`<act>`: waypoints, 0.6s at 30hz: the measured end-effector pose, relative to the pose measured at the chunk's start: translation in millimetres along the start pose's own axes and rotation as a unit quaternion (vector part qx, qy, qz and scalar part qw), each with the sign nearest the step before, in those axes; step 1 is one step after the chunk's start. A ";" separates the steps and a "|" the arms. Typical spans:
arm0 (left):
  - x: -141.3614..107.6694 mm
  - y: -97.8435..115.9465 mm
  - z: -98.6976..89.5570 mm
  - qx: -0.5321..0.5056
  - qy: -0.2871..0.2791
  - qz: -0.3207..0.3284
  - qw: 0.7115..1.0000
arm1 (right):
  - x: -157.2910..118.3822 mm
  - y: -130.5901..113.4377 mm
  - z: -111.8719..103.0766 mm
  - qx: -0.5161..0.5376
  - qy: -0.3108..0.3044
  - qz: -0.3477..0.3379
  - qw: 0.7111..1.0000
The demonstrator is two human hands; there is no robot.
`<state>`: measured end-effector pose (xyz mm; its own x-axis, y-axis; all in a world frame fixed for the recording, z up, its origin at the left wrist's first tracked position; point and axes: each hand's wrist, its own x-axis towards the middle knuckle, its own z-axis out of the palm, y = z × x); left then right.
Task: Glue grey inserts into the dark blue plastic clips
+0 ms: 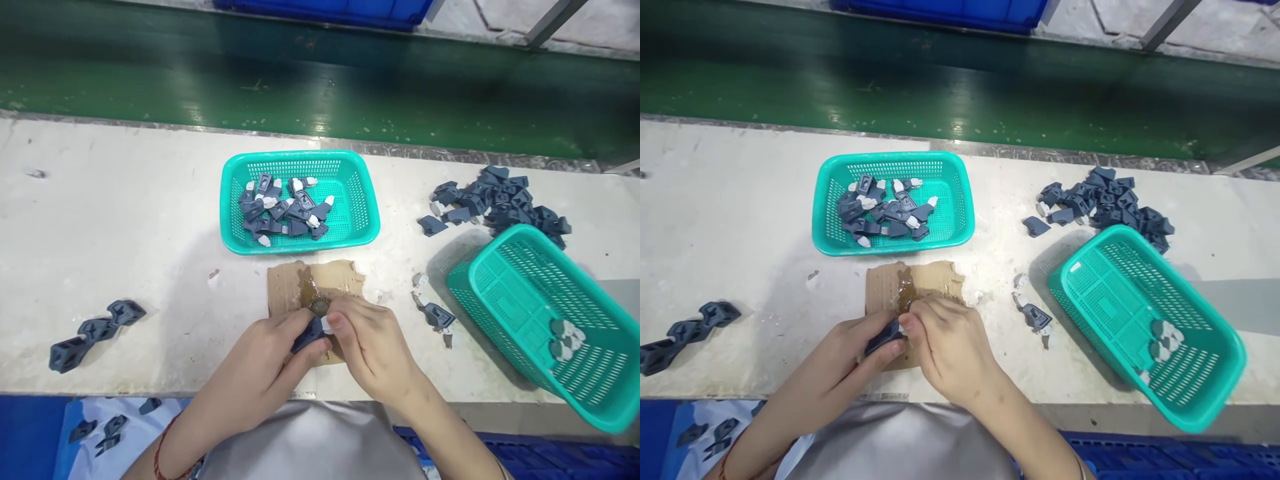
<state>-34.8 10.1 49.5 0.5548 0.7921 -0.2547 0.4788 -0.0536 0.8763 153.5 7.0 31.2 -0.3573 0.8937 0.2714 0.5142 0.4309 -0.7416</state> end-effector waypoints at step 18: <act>32.3 18.1 1.5 0.049 0.018 0.108 0.993 | -36.3 -3.6 -57.0 0.004 0.045 0.143 0.989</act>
<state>-7.2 33.8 56.5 0.6272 0.7774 -0.0484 0.4159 -0.2818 0.8646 209.0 -19.9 59.0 -0.1280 0.9865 0.1025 0.5772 0.1581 -0.8012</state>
